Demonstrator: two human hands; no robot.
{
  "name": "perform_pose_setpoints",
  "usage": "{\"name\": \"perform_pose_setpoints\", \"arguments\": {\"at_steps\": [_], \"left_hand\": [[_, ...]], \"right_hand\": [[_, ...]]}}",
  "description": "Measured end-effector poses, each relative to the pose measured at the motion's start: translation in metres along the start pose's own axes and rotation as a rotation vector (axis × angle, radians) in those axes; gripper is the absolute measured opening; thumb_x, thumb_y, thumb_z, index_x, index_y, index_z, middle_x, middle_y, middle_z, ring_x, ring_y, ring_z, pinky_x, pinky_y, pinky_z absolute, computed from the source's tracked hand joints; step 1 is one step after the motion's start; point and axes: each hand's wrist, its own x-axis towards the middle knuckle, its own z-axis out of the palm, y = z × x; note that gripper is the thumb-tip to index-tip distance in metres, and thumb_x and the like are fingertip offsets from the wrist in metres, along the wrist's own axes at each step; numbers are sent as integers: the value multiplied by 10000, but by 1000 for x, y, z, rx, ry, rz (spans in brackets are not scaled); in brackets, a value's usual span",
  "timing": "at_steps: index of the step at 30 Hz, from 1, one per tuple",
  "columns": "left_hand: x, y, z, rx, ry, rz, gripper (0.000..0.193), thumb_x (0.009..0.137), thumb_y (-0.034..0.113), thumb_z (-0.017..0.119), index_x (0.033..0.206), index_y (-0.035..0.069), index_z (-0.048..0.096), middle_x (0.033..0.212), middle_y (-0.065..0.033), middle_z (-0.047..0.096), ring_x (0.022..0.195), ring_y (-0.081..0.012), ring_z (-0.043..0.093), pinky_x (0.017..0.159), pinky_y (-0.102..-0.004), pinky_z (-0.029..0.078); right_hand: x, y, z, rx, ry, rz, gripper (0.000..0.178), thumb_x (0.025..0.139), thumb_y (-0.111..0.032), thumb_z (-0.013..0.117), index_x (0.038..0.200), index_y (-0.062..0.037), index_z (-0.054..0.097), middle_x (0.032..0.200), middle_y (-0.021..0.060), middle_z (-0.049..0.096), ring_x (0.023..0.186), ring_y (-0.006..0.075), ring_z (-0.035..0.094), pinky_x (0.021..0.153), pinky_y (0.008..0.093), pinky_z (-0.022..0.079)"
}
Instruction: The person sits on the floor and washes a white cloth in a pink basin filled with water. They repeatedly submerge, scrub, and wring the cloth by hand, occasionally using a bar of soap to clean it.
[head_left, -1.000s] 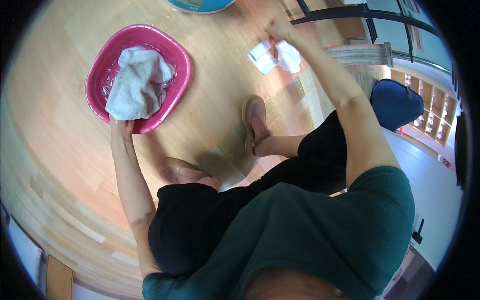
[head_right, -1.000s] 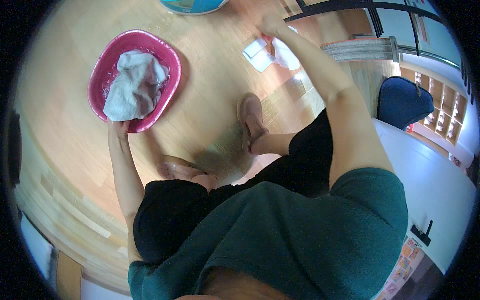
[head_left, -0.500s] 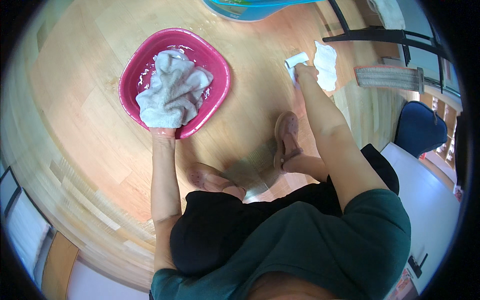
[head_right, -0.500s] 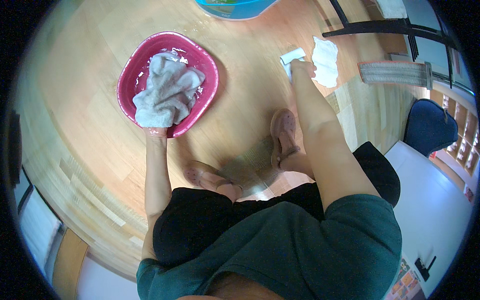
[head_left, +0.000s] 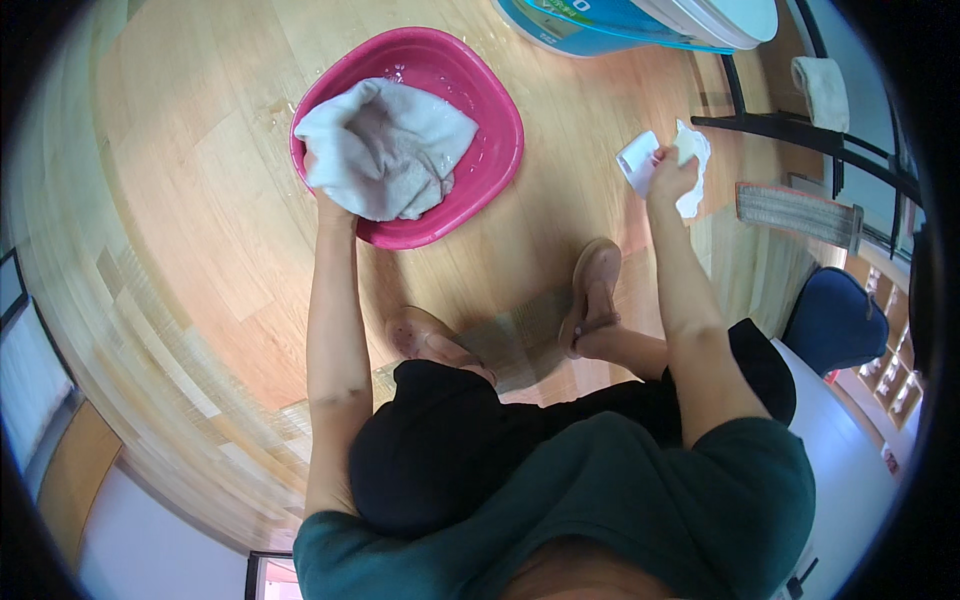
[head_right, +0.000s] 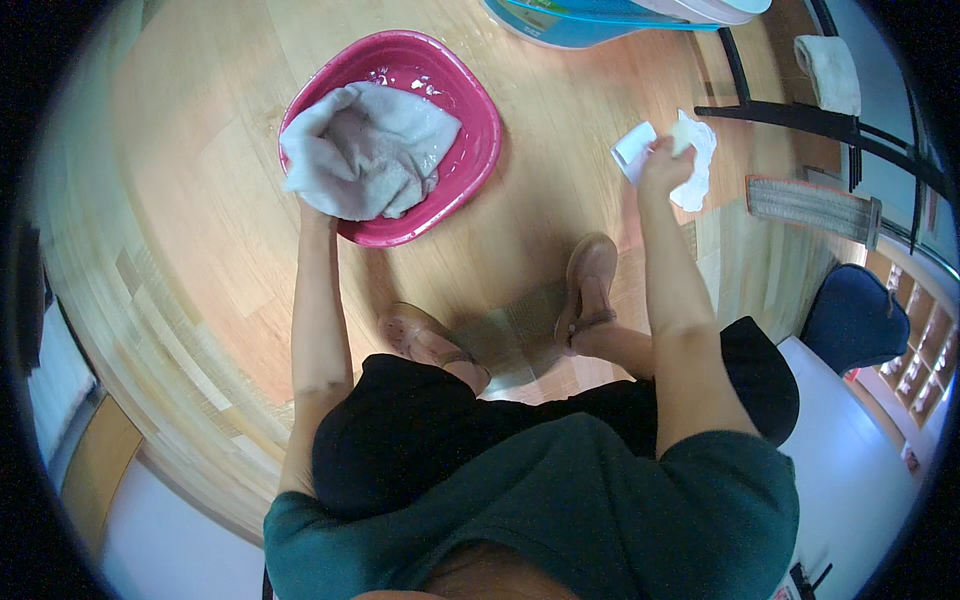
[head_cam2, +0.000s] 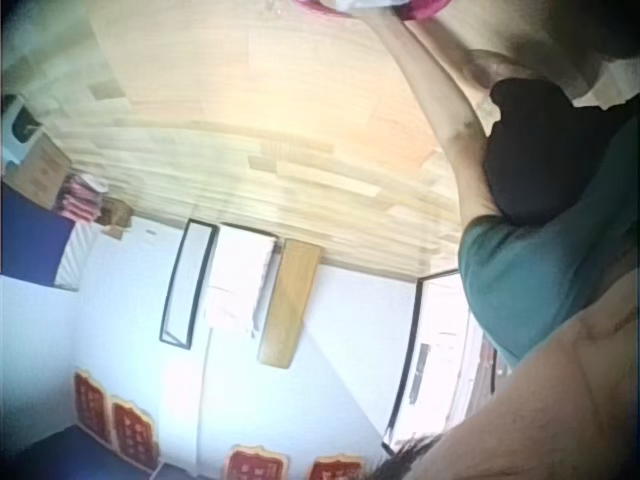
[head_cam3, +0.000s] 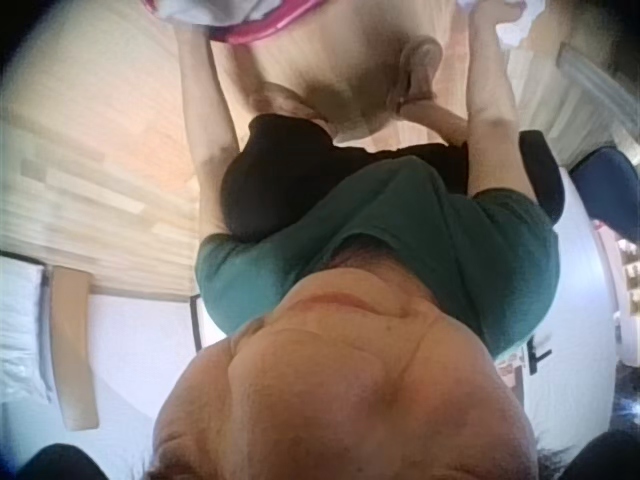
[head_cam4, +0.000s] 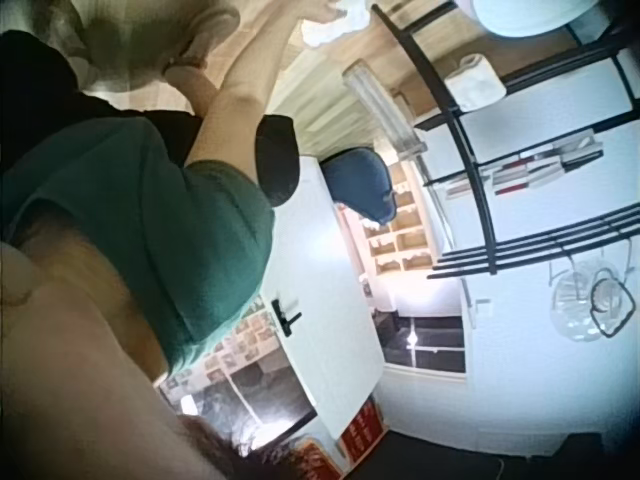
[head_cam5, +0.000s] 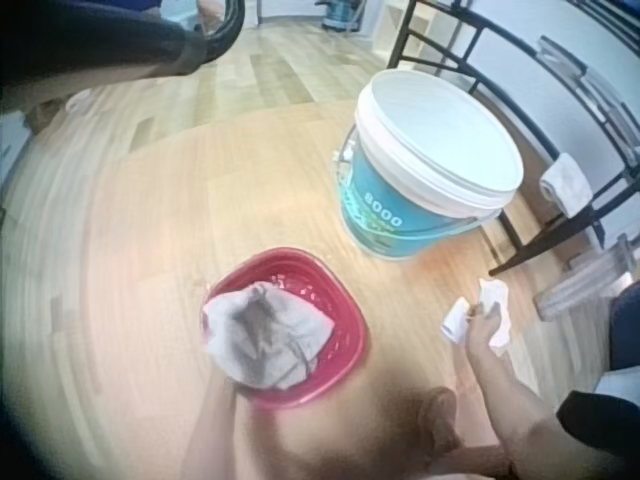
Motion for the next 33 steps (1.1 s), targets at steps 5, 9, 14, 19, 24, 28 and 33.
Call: {"name": "perform_pose_setpoints", "arguments": {"at_steps": [5, 9, 14, 19, 24, 28, 33], "left_hand": [[8, -7, 15, 1, -24, -13, 422, 924, 315, 434, 1234, 42, 519, 1123, -116, 616, 1020, -256, 596, 878, -352, 498], [7, -15, 25, 16, -75, -11, 433, 945, 335, 399, 1233, 31, 513, 1129, -126, 611, 1024, -267, 595, 894, -366, 499], [14, -11, 19, -132, -84, 51, 454, 972, 359, 356, 1230, 17, 506, 1137, -138, 605, 1030, -280, 593, 915, -382, 501], [-14, 15, 52, -484, -269, -125, 443, 961, 270, 360, 1244, -45, 489, 1227, -178, 563, 1098, -307, 565, 975, -400, 461], [-17, 19, 51, -233, -201, -75, 444, 965, 278, 375, 1230, -56, 498, 1201, -179, 579, 1089, -288, 571, 971, -366, 457], [-18, 24, 33, -13, -116, 59, 366, 966, 216, 409, 1200, -36, 532, 1164, -120, 607, 1041, -213, 592, 935, -332, 472], [-29, 35, 35, -257, -311, -43, 314, 964, 188, 426, 1169, -9, 561, 1119, -94, 625, 1023, -198, 597, 922, -318, 472]], "right_hand": [[-134, -132, 81, 350, -647, -116, 171, 927, -99, 548, 1064, -5, 590, 981, 89, 652, 832, 127, 635, 696, 250, 518], [-217, -160, 142, -55, -894, -939, 293, 917, -77, 526, 1202, -23, 561, 1193, 137, 591, 1122, 238, 558, 990, 359, 414], [-253, -153, 101, 125, -1275, -817, 317, 912, -72, 525, 1224, -22, 546, 1272, 133, 547, 1175, 237, 518, 1006, 345, 391], [-200, -152, 91, 299, -1090, -77, 318, 929, -99, 520, 1238, -25, 531, 1237, 77, 559, 1131, 146, 517, 971, 300, 404], [-185, -130, 165, 317, -1369, -180, 232, 917, -157, 558, 1112, -37, 597, 982, 28, 640, 915, 87, 569, 826, 249, 452], [-181, -111, 170, 196, -1350, -20, 175, 889, -194, 593, 974, -47, 630, 763, -3, 624, 822, 92, 576, 736, 245, 465], [-179, -134, 171, 371, -1401, 169, 259, 887, -83, 579, 1144, -45, 572, 1064, 45, 607, 906, 105, 589, 803, 263, 493]]}}
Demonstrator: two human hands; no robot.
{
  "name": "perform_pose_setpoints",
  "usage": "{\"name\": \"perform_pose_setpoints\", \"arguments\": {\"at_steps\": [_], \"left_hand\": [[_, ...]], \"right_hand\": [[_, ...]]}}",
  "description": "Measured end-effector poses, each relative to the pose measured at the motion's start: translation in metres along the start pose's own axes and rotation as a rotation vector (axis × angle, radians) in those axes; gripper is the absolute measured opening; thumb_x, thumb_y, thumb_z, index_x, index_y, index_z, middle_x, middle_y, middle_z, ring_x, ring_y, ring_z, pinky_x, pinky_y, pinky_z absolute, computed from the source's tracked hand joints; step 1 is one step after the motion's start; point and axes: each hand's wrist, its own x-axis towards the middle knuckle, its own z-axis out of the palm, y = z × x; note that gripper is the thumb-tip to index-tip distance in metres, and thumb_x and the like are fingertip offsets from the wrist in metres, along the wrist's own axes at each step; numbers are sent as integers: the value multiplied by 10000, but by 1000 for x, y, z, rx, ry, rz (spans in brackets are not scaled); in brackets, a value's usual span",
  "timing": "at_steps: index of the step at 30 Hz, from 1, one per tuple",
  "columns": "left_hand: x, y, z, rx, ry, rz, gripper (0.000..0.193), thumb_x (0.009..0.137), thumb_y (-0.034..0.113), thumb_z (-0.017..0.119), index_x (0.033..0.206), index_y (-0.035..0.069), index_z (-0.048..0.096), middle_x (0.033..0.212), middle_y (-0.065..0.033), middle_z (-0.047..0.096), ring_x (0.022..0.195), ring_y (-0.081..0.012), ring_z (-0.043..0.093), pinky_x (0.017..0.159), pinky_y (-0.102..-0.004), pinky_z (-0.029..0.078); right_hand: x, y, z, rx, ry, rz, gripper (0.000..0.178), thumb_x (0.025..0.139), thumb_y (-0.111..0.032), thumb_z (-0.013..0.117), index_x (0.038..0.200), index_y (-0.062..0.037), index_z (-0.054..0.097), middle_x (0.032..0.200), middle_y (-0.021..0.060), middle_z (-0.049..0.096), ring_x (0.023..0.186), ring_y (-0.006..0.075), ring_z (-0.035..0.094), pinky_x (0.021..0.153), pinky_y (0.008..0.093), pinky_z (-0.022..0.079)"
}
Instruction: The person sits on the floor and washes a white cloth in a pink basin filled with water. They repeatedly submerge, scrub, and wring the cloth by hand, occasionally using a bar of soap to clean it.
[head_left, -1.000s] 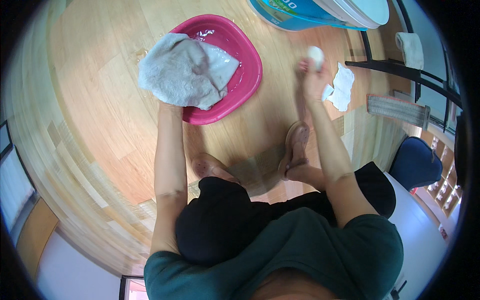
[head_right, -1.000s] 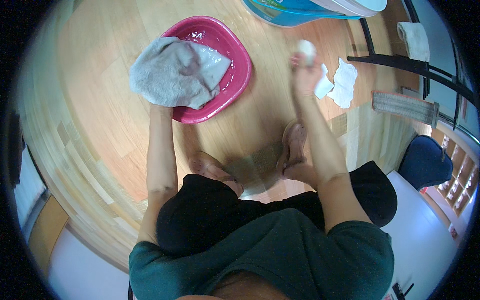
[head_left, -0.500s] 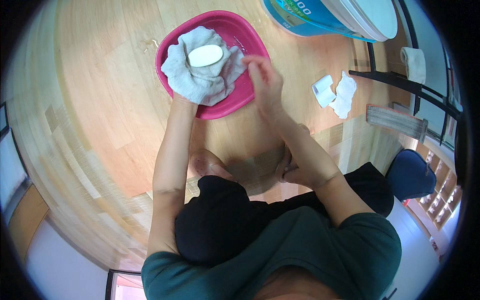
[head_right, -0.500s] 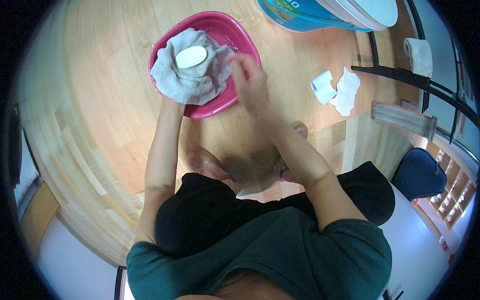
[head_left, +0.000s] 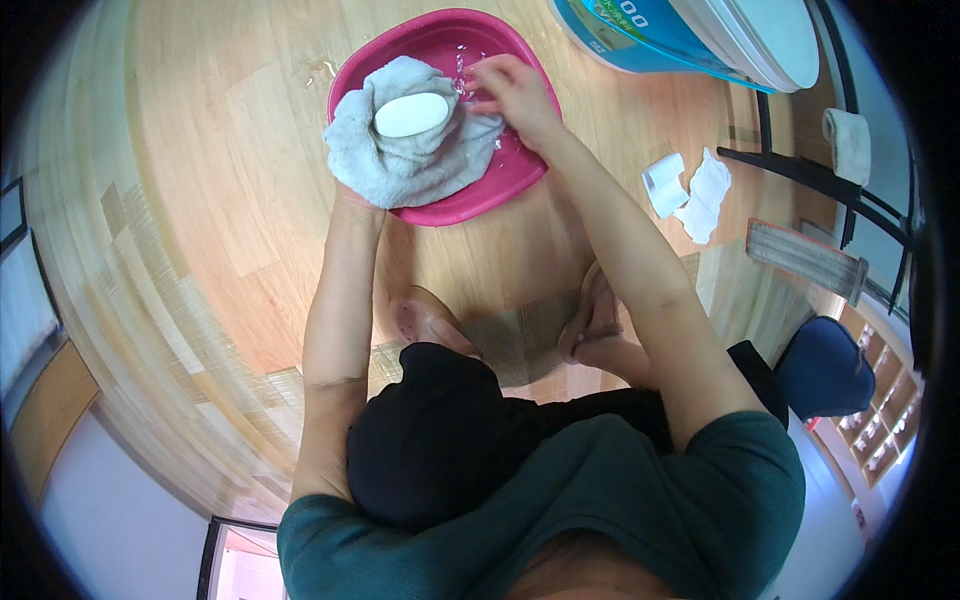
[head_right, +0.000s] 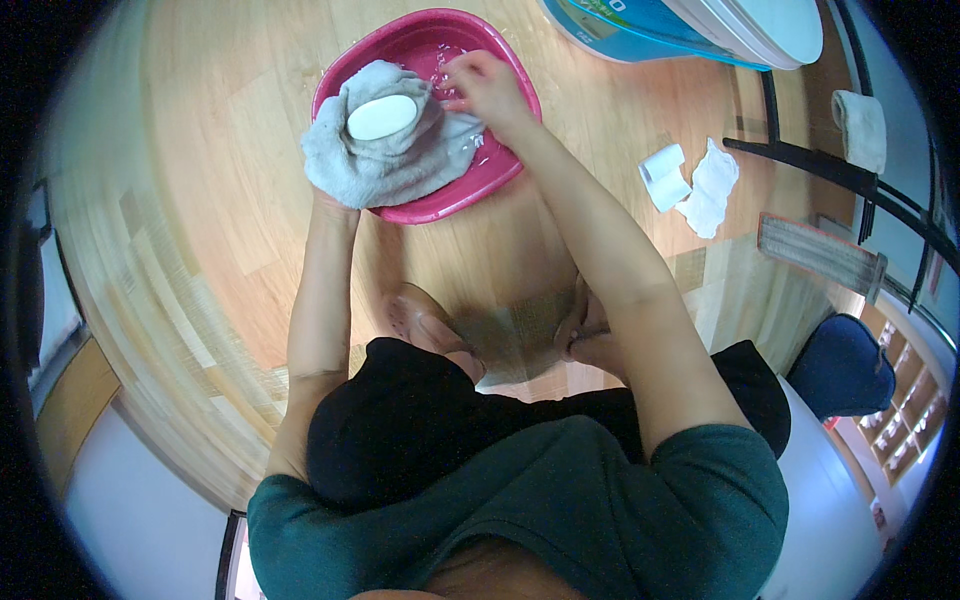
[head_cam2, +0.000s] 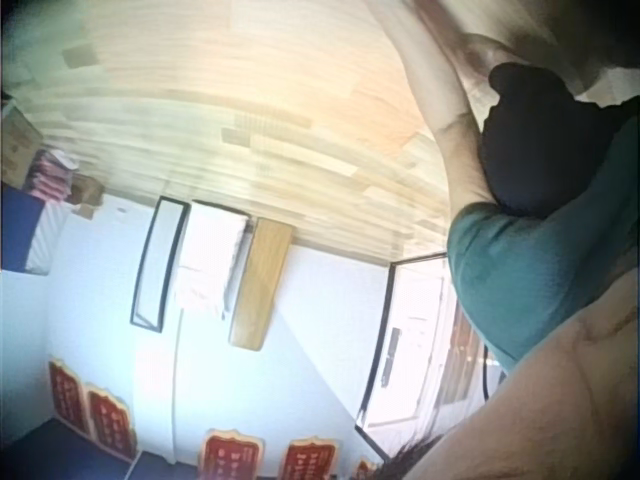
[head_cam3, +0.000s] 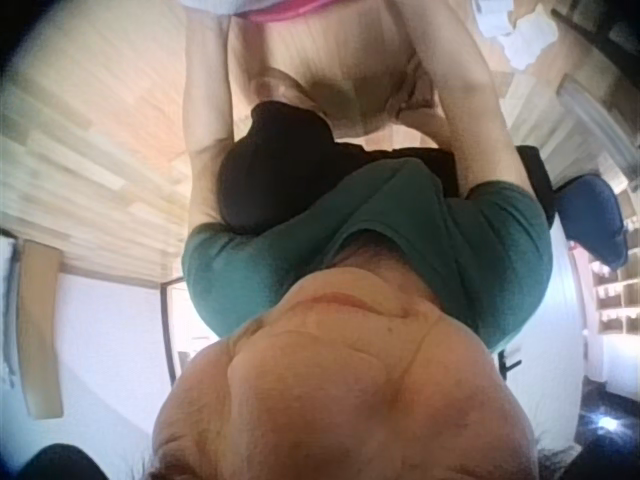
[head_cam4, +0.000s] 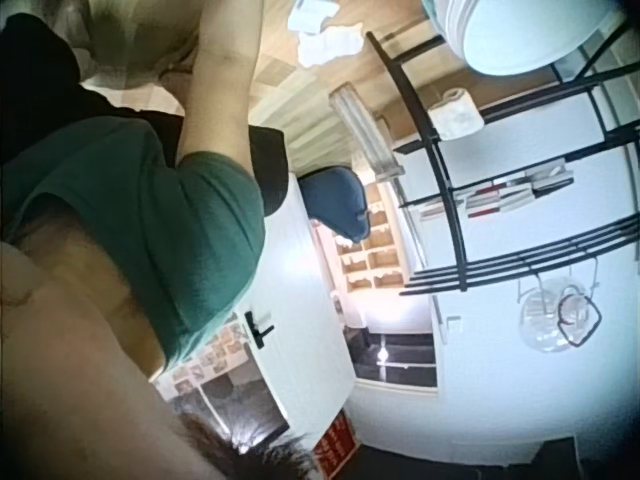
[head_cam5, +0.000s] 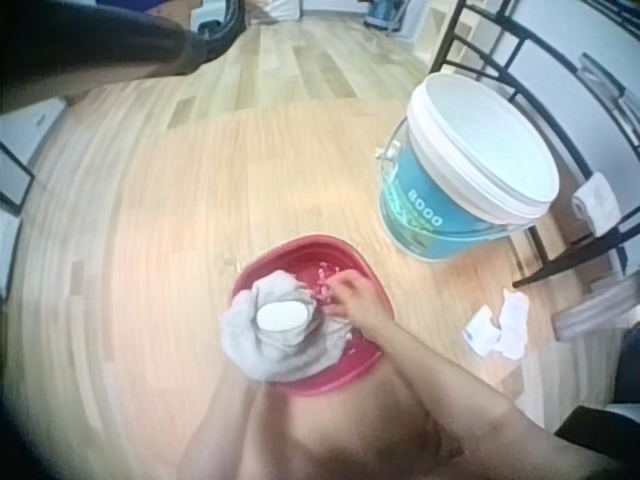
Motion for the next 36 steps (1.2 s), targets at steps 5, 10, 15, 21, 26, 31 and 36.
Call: {"name": "perform_pose_setpoints", "arguments": {"at_steps": [5, 10, 15, 21, 26, 31, 36], "left_hand": [[0, 3, -4, 982, 19, 281, 331, 936, 191, 477, 1204, 5, 531, 1154, -107, 606, 1074, -212, 571, 955, -310, 445], [-1, 0, -49, 591, 87, 133, 442, 849, 201, 615, 1233, 19, 490, 1176, -99, 579, 1093, -208, 549, 953, -324, 442], [10, -14, -21, 134, -202, -71, 379, 949, 327, 449, 1214, 64, 514, 1156, -77, 582, 1074, -219, 557, 939, -349, 459], [10, -32, 0, -146, 255, -128, 419, 990, 392, 332, 1320, 163, 451, 1269, -39, 543, 1147, -239, 531, 996, -411, 421], [8, -46, -20, -134, 383, -178, 431, 991, 384, 333, 1355, 169, 422, 1303, -47, 519, 1175, -225, 511, 1032, -418, 384], [5, -57, -26, -166, 298, -198, 453, 984, 417, 343, 1349, 165, 432, 1336, -61, 495, 1216, -247, 483, 1039, -422, 380], [5, -47, 5, -163, 467, -216, 404, 984, 339, 368, 1295, 102, 468, 1288, -86, 530, 1164, -252, 517, 1008, -394, 414]], "right_hand": [[4, 34, 3, -423, -201, -174, 388, 794, 52, 558, 1173, -32, 576, 1051, 44, 626, 950, 133, 584, 879, 269, 454], [-21, -19, -2, -173, 53, -100, 195, 868, -109, 574, 1037, -26, 624, 921, 10, 645, 862, 92, 581, 795, 255, 471], [-32, -46, 32, -566, -145, -532, 278, 855, -149, 609, 1109, -36, 607, 1119, 83, 600, 1053, 199, 545, 926, 332, 426], [-19, -13, 82, -729, 133, -589, 435, 871, -187, 574, 1298, -122, 523, 1439, 181, 353, 1379, 389, 184, 1102, 452, 221], [-17, 6, 81, -706, 43, -436, 419, 925, -184, 481, 1336, -105, 479, 1441, 186, 358, 1378, 344, 247, 1117, 431, 216], [2, 19, 75, -467, 202, -341, 403, 925, -254, 485, 1286, -78, 517, 1417, 187, 387, 1345, 368, 302, 1102, 471, 232], [-8, 12, 72, -658, 240, -316, 354, 940, -259, 454, 1207, -66, 583, 1253, 177, 547, 1203, 325, 486, 1006, 380, 380]]}}
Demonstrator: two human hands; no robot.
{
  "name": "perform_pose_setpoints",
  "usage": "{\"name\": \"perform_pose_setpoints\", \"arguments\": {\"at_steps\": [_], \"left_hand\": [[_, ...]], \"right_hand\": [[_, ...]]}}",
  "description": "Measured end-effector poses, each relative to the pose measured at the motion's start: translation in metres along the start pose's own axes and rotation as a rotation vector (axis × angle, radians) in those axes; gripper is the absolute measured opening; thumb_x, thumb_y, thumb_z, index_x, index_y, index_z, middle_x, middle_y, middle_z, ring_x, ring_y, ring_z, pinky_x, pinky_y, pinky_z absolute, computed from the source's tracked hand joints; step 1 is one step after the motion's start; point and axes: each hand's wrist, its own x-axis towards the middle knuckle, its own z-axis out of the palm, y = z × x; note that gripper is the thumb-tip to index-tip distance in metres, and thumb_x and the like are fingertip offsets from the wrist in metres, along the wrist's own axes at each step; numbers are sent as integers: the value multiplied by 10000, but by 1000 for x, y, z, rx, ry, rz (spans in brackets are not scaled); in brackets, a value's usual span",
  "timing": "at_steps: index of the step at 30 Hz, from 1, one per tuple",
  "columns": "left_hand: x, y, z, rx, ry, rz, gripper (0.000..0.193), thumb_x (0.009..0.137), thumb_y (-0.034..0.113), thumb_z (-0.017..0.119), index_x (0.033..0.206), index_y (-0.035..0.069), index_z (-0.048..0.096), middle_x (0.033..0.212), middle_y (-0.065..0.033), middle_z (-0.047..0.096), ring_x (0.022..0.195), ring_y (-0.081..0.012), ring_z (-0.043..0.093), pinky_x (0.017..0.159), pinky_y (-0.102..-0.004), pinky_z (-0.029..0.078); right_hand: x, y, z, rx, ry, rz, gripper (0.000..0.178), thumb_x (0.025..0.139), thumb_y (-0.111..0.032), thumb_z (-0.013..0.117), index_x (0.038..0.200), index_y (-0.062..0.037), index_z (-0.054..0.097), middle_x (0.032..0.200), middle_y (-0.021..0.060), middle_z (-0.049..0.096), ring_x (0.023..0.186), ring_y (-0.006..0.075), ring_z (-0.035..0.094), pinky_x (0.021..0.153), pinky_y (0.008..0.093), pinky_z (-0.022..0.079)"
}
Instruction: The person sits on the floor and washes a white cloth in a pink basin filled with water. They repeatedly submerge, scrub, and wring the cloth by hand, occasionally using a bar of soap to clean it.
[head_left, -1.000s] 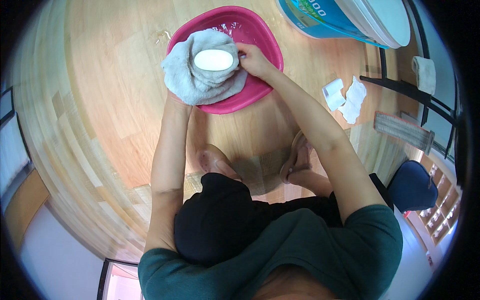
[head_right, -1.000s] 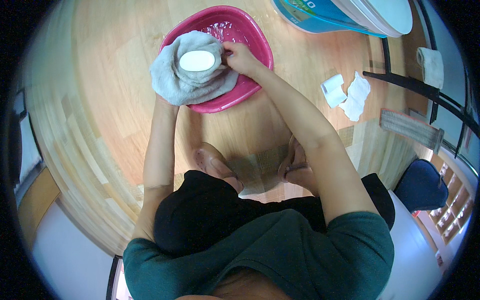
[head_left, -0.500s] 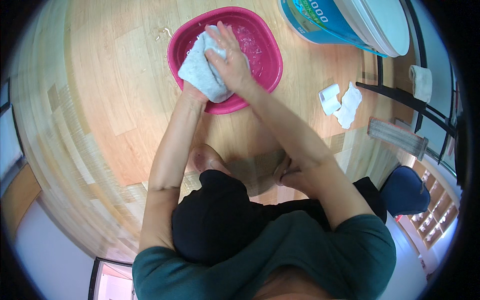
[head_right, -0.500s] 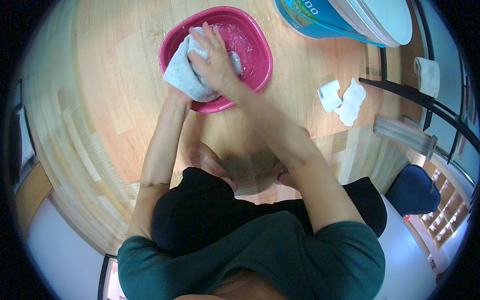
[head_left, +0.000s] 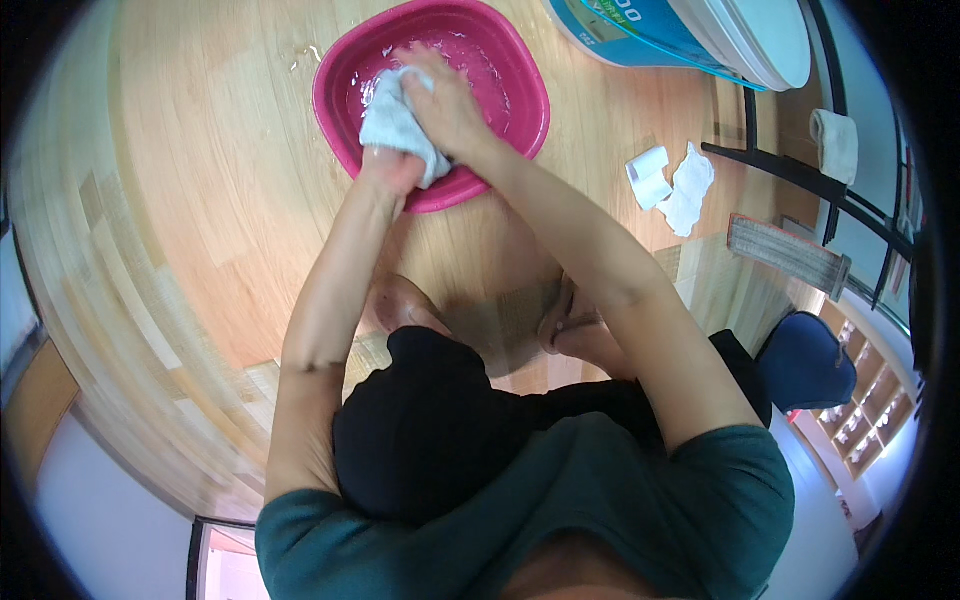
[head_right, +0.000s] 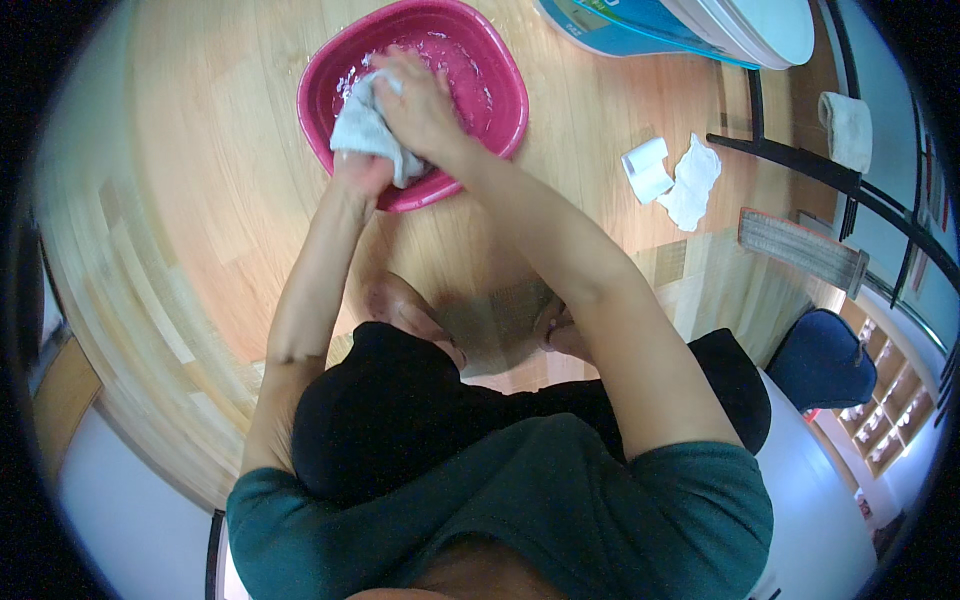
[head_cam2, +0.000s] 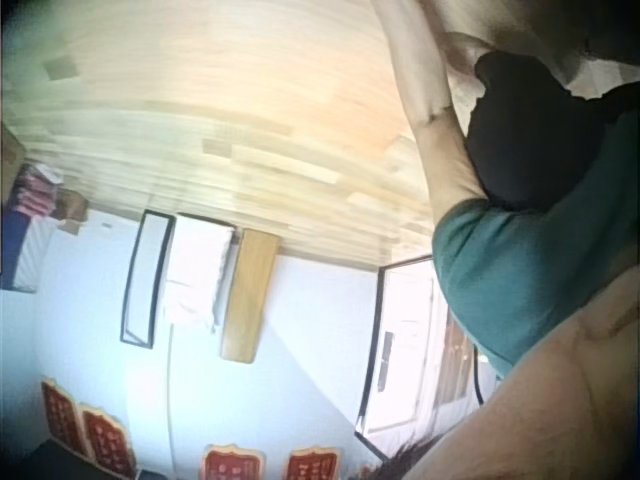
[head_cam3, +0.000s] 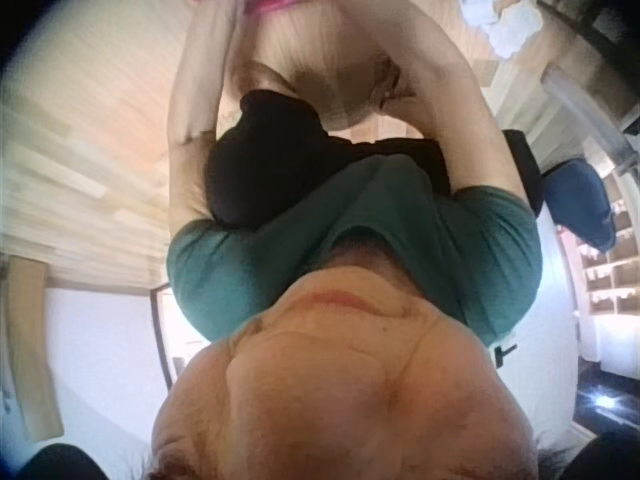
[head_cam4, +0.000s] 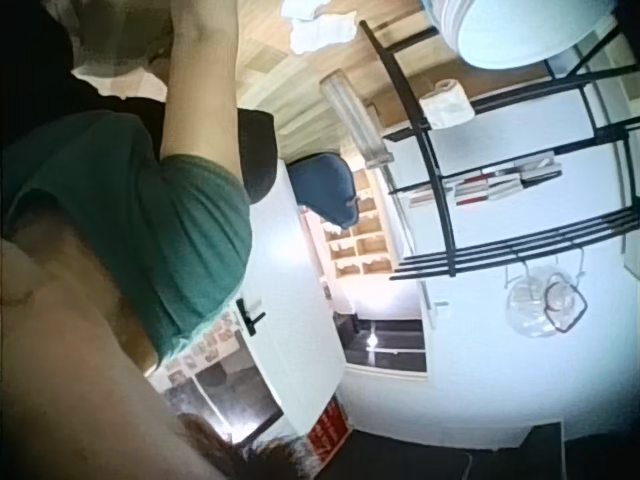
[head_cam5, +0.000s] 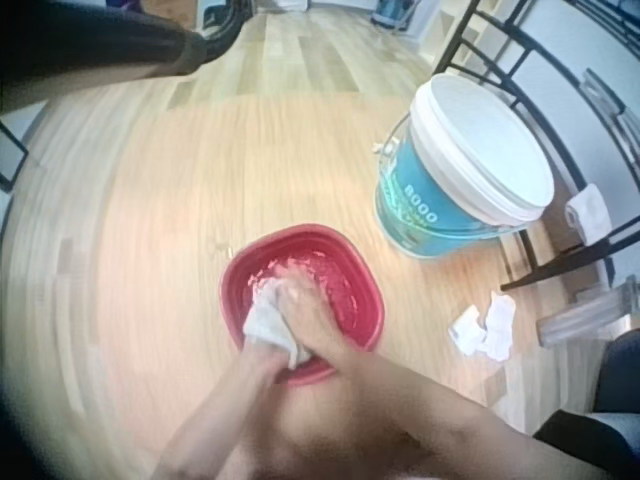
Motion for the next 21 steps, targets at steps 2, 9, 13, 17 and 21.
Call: {"name": "perform_pose_setpoints", "arguments": {"at_steps": [2, 9, 13, 17, 21], "left_hand": [[4, 4, -12, -15, -255, -57, 417, 978, 379, 381, 1278, 107, 479, 1257, -70, 553, 1141, -259, 529, 984, -410, 431], [-7, 23, -12, -74, -238, -102, 445, 962, 305, 390, 1297, 19, 455, 1331, -149, 491, 1184, -310, 500, 1011, -427, 416], [-2, 23, -29, -23, -179, 80, 449, 965, 282, 383, 1323, 21, 447, 1349, -150, 475, 1223, -308, 468, 1053, -432, 369], [8, 23, -19, 11, -148, 277, 416, 971, 297, 385, 1337, 110, 452, 1298, -98, 515, 1200, -268, 479, 1034, -407, 383], [17, 10, -16, -41, -111, 110, 418, 969, 357, 406, 1332, 156, 458, 1264, -68, 534, 1146, -245, 520, 1002, -403, 419]], "right_hand": [[20, -5, -11, 275, -6, 220, 349, 955, -275, 434, 1175, -59, 598, 1148, 168, 611, 1089, 310, 566, 937, 384, 441], [24, 14, -38, 1424, -117, 706, 443, 952, -337, 379, 1137, 15, 575, 1034, 147, 640, 972, 295, 604, 912, 418, 474], [27, 26, -47, 1496, -71, 616, 480, 953, -375, 389, 1204, 11, 528, 1108, 158, 615, 1037, 313, 585, 948, 429, 448], [12, -29, -26, 1212, -97, 481, 477, 944, -394, 451, 1224, -17, 535, 1187, 157, 586, 1074, 298, 577, 973, 412, 428], [-11, -25, 8, 64, -50, -85, 439, 929, -246, 491, 1312, -31, 486, 1396, 209, 409, 1354, 300, 311, 1109, 388, 236]]}}
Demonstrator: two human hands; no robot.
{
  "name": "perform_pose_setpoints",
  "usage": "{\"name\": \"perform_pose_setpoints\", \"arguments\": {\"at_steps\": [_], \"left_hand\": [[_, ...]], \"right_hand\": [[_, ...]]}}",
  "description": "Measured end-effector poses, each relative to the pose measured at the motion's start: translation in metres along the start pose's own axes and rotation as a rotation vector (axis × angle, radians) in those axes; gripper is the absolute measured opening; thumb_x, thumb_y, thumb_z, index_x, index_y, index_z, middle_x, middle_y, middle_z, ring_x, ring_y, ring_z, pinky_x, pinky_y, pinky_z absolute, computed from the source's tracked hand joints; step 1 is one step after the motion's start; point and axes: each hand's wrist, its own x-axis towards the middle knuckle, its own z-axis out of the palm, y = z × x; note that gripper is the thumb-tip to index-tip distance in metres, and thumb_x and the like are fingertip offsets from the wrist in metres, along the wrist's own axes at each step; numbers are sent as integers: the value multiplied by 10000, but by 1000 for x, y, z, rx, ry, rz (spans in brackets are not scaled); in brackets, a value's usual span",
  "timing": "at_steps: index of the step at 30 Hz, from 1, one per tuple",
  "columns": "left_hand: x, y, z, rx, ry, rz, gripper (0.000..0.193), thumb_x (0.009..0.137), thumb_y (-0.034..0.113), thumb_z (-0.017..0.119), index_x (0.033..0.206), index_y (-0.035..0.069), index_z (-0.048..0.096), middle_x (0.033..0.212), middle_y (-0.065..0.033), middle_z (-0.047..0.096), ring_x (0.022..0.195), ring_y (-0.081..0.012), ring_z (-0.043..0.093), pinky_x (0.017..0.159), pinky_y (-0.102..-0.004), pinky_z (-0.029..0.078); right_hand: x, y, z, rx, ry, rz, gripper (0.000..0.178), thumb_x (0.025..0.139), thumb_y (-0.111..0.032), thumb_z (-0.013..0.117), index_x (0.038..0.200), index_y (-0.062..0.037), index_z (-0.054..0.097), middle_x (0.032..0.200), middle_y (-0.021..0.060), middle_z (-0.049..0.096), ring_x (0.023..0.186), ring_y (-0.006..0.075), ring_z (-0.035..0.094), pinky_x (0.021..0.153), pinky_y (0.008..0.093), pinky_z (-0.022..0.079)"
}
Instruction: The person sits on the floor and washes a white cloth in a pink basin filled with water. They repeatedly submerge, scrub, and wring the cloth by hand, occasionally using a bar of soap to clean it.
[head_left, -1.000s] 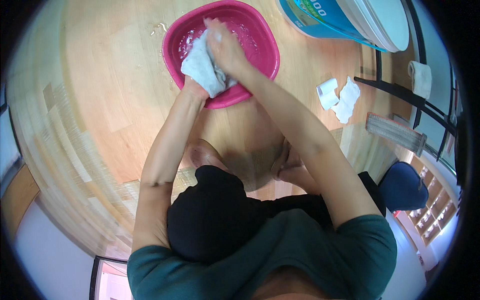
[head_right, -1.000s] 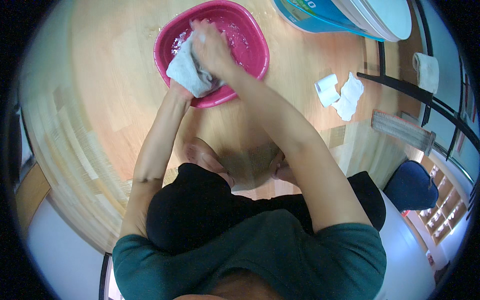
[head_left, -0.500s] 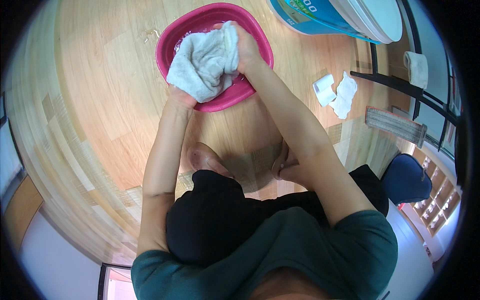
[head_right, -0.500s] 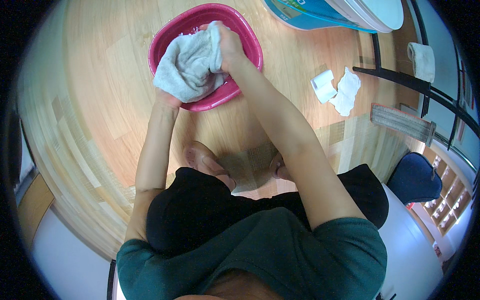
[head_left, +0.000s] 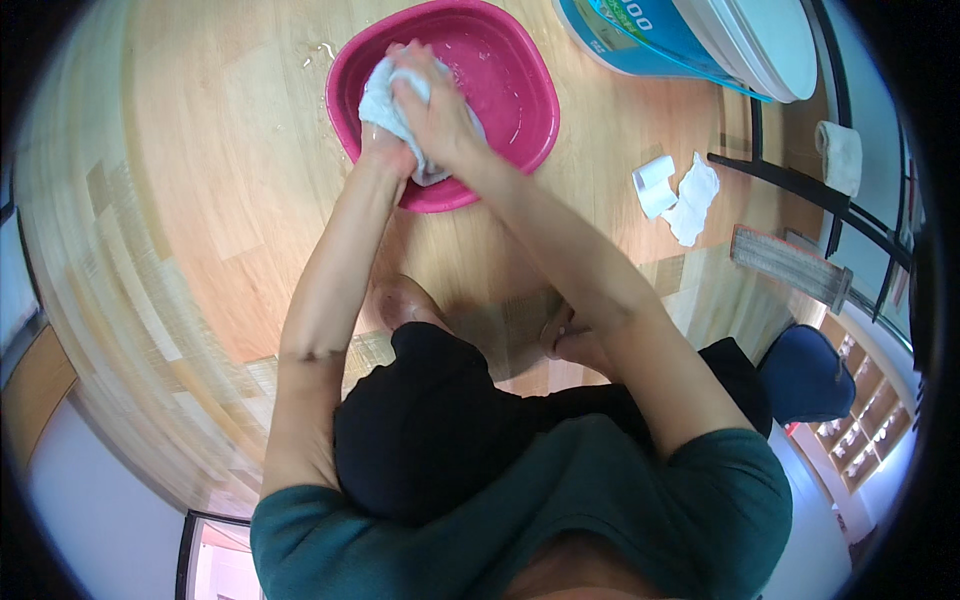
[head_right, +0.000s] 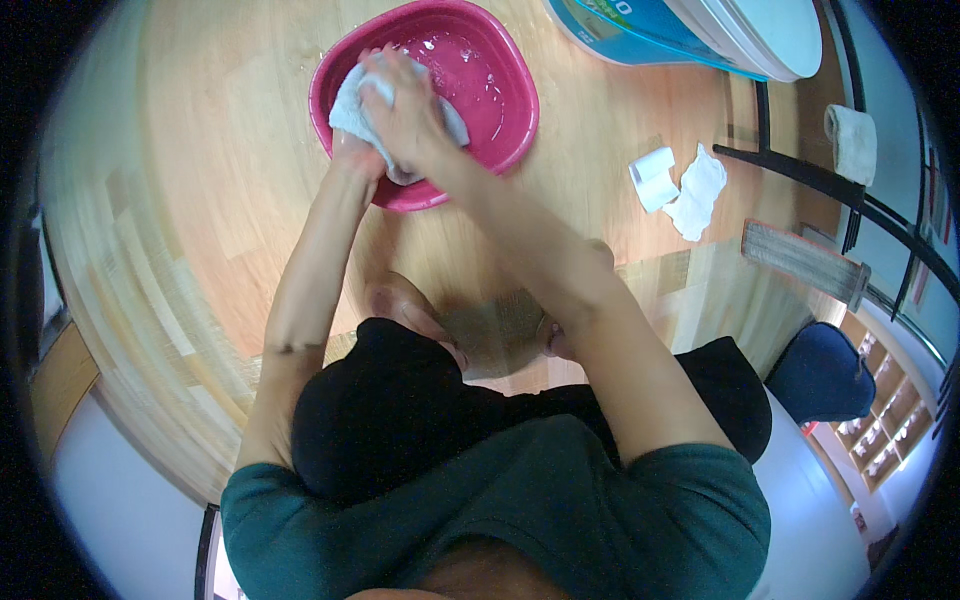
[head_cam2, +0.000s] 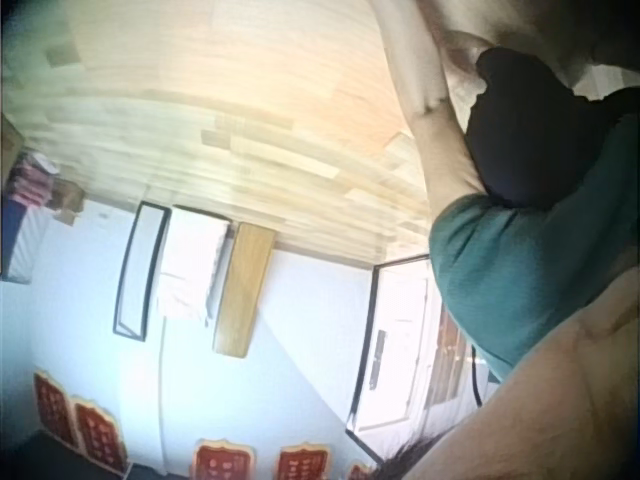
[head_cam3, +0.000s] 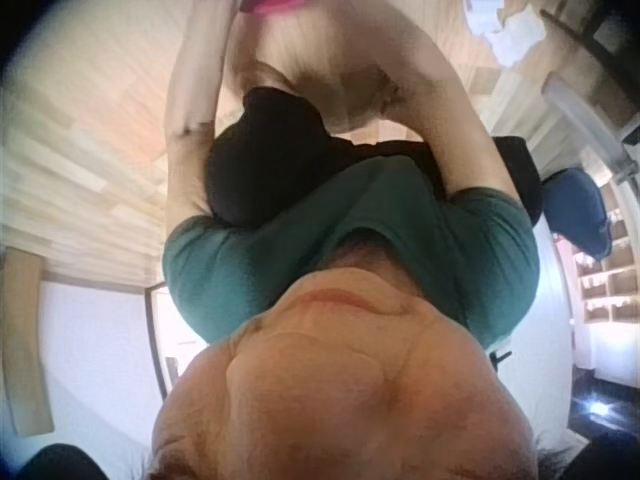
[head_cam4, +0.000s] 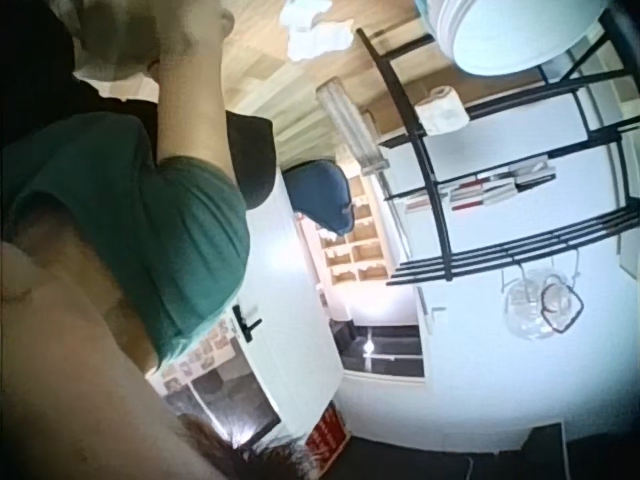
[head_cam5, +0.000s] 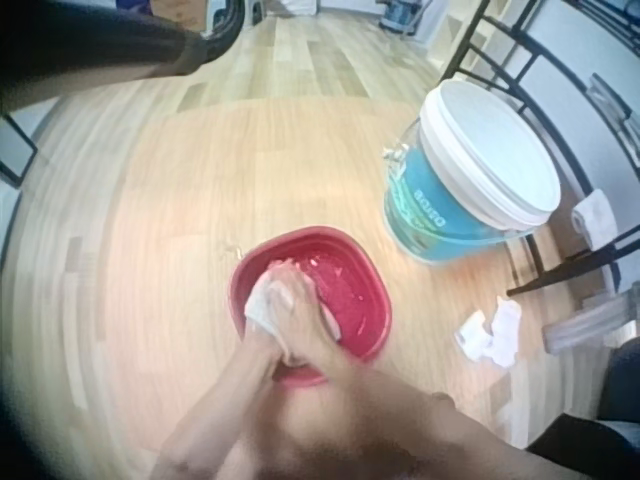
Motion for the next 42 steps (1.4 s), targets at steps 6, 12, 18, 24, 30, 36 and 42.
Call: {"name": "perform_pose_setpoints", "arguments": {"at_steps": [6, 12, 18, 24, 30, 36, 42], "left_hand": [[-6, 0, -9, 29, -78, 23, 461, 964, 399, 404, 1339, 135, 445, 1343, -63, 486, 1219, -244, 473, 1035, -426, 381], [-23, -2, 20, 153, -38, -20, 468, 970, 347, 385, 1341, 66, 439, 1343, -98, 491, 1227, -272, 473, 1052, -416, 370], [-21, 24, 1, -125, -130, -49, 416, 960, 278, 399, 1258, 5, 497, 1311, -141, 513, 1179, -294, 512, 1034, -427, 392], [-5, 6, 13, 75, 213, -3, 396, 970, 291, 400, 1280, 66, 498, 1306, -125, 520, 1147, -277, 528, 1040, -418, 380], [-35, 15, 32, -31, -105, -33, 546, 934, 320, 289, 1336, -28, 415, 1333, -150, 492, 1253, -306, 438, 1089, -412, 307], [-33, 44, 27, -101, -87, 38, 721, 943, 531, 178, 1322, -26, 434, 1378, -147, 446, 1299, -338, 372, 1104, -468, 250], [-9, 24, -7, -127, 31, -8, 370, 922, 347, 523, 1116, 34, 560, 1163, -96, 604, 1085, -285, 563, 993, -438, 410]], "right_hand": [[-5, -10, 3, 7, 6, 123, 484, 910, -271, 507, 1352, -78, 461, 1453, 195, 332, 1399, 319, 203, 1131, 383, 177], [33, 20, -17, 21, 103, 124, 397, 918, -318, 486, 1232, -91, 573, 1208, 212, 574, 1165, 317, 529, 1011, 399, 386], [31, 26, -66, 1447, -87, 667, 544, 975, -427, 314, 1239, 10, 501, 1226, 159, 567, 1150, 292, 534, 1005, 410, 409], [5, 2, 2, 114, 180, -24, 343, 946, -283, 484, 1197, -67, 573, 1109, 141, 634, 976, 275, 621, 866, 381, 483], [44, 44, -31, 813, 98, 668, 436, 957, -345, 425, 1141, 16, 586, 1089, 170, 639, 950, 276, 624, 845, 392, 485], [35, 5, -79, 1415, 89, 681, 559, 999, -383, 234, 1273, 45, 467, 1287, 192, 516, 1206, 321, 478, 1044, 444, 351], [0, -19, -34, 339, -27, 39, 447, 964, -316, 410, 1276, -7, 494, 1319, 174, 495, 1238, 325, 451, 1072, 445, 308]]}}
